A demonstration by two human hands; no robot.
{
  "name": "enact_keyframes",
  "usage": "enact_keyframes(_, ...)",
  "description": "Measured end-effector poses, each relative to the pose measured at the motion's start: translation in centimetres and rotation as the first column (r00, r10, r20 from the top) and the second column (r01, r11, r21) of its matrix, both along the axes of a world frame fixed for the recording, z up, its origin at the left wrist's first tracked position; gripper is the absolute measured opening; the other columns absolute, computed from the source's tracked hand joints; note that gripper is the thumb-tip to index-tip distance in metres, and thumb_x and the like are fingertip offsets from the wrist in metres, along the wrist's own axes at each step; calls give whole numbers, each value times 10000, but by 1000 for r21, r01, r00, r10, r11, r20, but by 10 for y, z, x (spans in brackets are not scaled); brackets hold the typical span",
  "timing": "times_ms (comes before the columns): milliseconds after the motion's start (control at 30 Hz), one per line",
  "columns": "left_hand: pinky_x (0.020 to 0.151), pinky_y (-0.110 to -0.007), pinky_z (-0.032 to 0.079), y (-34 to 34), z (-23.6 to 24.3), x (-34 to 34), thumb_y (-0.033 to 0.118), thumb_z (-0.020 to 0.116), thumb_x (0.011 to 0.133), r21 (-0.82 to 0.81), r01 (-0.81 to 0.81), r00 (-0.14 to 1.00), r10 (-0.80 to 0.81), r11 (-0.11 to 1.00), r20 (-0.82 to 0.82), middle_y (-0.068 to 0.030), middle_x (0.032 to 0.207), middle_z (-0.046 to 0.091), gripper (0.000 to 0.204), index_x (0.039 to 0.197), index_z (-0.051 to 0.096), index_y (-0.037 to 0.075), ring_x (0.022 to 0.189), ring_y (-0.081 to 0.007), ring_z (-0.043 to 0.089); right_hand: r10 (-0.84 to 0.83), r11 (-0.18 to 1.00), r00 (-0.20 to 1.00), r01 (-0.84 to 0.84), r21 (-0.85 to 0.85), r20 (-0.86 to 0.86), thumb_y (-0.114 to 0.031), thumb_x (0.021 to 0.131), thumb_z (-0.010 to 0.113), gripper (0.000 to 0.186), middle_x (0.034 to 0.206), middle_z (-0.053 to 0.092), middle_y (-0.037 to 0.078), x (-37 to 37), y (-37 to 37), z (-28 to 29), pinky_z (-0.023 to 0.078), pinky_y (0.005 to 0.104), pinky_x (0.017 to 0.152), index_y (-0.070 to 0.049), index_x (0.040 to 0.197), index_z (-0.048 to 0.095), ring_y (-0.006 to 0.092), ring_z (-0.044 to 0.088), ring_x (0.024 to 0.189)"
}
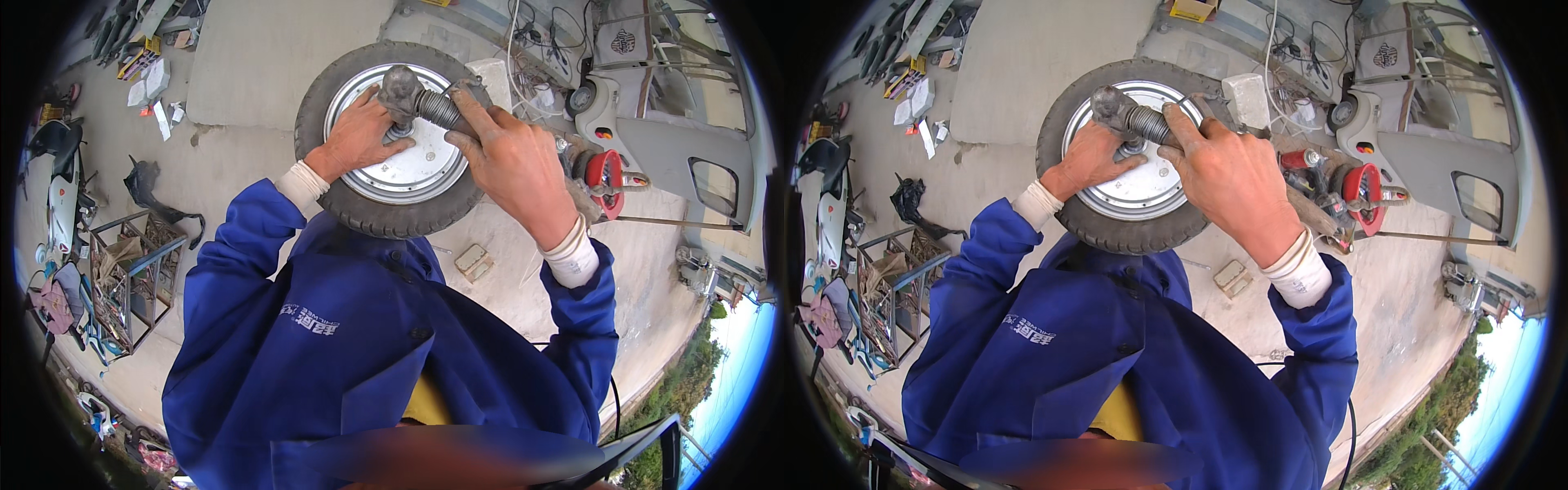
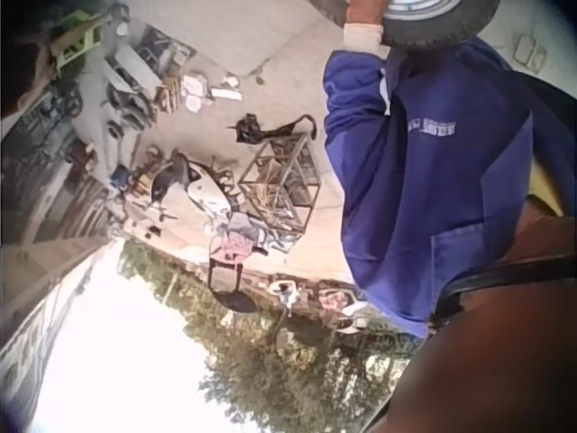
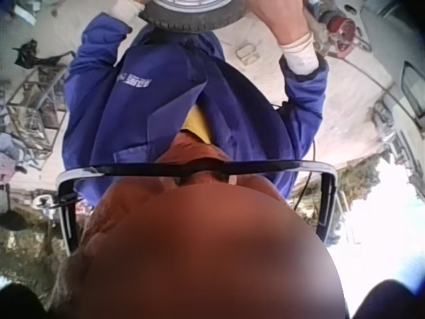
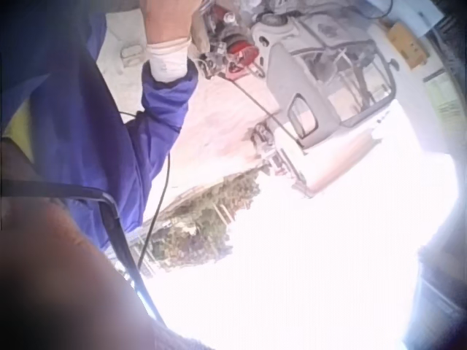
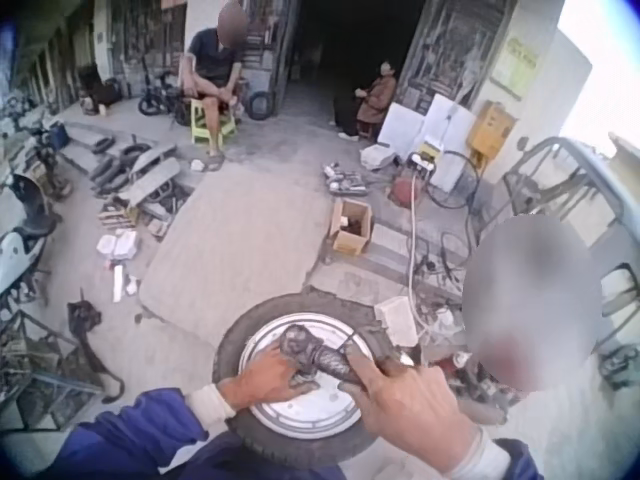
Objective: The person works on a small vehicle tire mounted on a stand, using a hammer to tap the rim and a screwdriver to pry the tire bead. They repeatedly adjust the tire and rim, tapping and prying around the circumference to seat the tire.
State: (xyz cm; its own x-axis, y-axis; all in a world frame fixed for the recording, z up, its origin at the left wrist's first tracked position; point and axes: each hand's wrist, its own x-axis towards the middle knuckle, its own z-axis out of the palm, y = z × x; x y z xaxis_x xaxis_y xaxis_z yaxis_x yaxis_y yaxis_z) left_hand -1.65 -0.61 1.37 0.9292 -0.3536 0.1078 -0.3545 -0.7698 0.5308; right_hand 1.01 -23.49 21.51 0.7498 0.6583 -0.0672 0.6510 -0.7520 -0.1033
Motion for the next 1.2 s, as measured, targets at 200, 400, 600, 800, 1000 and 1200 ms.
enact_keyframes(200, 1323, -544, 307, -1, 0, 3, 532, 727, 978, -34, -29, 995, 32, 999, 90, -146, 1432, 673, 622, 1407, 690, 83, 1387, -303, 600, -52, 965, 997, 35, 262, 59, -322, 1006, 776, 529, 986, 772, 193, -2, -7, -5, 586, 497, 642, -93, 1470, 662, 409, 749, 761)
enact_keyframes(400, 1324, -536, 314, -3, -5, 0, 524, 725, 986, -56, -20, 982, 31, 998, 186, -145, 1490, 647, 611, 1385, 694, 62, 1454, -300, 557, -35, 987, 999, 31, 155, 29, -352, 1000, 769, 520, 935, 770, 159, 0, -12, -16, 602, 488, 641, -100, 1445, 669, 395, 765, 757)
enact_keyframes(600, 1332, -523, 311, -4, -12, 3, 480, 735, 988, -51, -1, 971, 13, 999, 241, -83, 1638, 546, 632, 1480, 635, 95, 1563, -276, 446, -216, 910, 975, 222, 351, -57, -347, 1023, 763, 528, 1031, 786, 197, -24, -50, -34, 594, 469, 686, -110, 1484, 665, 399, 771, 817)
enact_keyframes(800, 1342, -527, 302, -7, -16, 1, 411, 784, 952, -52, -22, 982, 32, 998, 187, -57, 1666, 522, 636, 1509, 626, 149, 1576, -273, 437, -321, 895, 940, 342, 287, -120, -368, 1019, 771, 541, 1038, 787, 204, -42, -65, -57, 598, 470, 705, -119, 1489, 671, 400, 774, 827)
enact_keyframes(1000, 1347, -525, 297, -4, -12, 3, 381, 807, 931, -60, -10, 983, 20, 998, 182, -44, 1680, 513, 665, 1520, 613, 141, 1580, -262, 438, -336, 904, 936, 351, 243, -102, -366, 1015, 774, 555, 1011, 778, 183, -55, -70, -69, 588, 485, 677, -136, 1506, 656, 398, 759, 788)
enact_keyframes(1200, 1348, -525, 294, -4, -13, 4, 378, 801, 939, -51, 0, 983, 9, 999, 186, -44, 1679, 514, 659, 1522, 609, 140, 1577, -267, 442, -289, 945, 957, 286, 155, -3, -351, 1006, 777, 569, 964, 762, 153, -68, -78, -89, 573, 469, 606, -156, 1524, 642, 362, 745, 718)
